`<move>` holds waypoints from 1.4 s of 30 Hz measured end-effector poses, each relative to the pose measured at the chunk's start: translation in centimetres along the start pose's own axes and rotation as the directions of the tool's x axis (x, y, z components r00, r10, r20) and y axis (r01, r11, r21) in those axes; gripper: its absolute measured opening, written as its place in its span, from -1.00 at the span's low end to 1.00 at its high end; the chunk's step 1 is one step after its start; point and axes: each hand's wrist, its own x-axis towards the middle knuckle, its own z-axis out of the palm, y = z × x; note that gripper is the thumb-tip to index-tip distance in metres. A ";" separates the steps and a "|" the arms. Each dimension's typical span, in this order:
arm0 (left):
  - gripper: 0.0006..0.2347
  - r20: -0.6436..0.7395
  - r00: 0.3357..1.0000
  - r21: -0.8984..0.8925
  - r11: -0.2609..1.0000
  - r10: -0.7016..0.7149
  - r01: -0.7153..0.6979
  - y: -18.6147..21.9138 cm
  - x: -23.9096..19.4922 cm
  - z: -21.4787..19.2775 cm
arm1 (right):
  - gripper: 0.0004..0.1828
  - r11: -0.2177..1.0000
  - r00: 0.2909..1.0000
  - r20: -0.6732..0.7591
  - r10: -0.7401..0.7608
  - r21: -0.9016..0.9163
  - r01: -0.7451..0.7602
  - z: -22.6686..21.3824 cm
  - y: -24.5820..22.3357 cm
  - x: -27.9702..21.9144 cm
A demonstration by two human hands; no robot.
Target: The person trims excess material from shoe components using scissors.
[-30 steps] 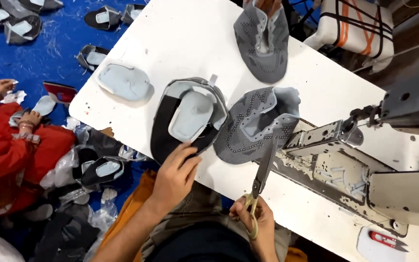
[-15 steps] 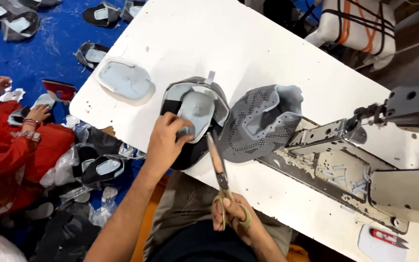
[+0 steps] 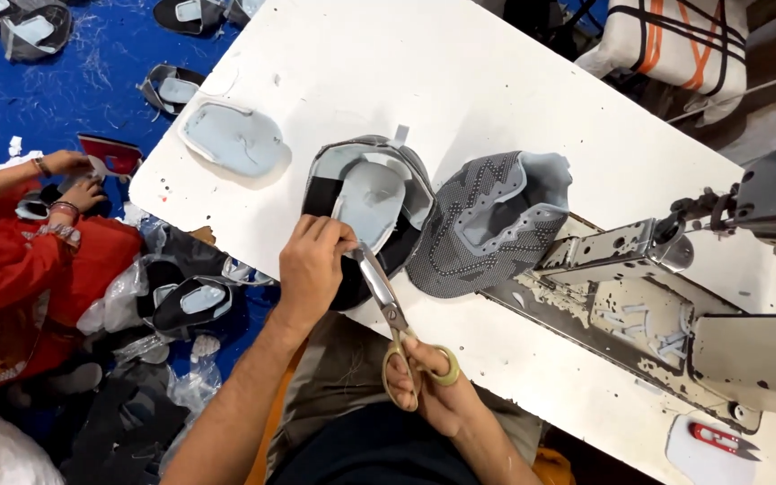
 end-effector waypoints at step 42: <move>-0.74 0.154 0.974 -0.032 0.987 0.163 -0.160 3.8 -2.4 -0.6 | -0.60 0.986 0.976 -0.175 -0.131 -0.124 0.110 -1.8 0.7 -1.9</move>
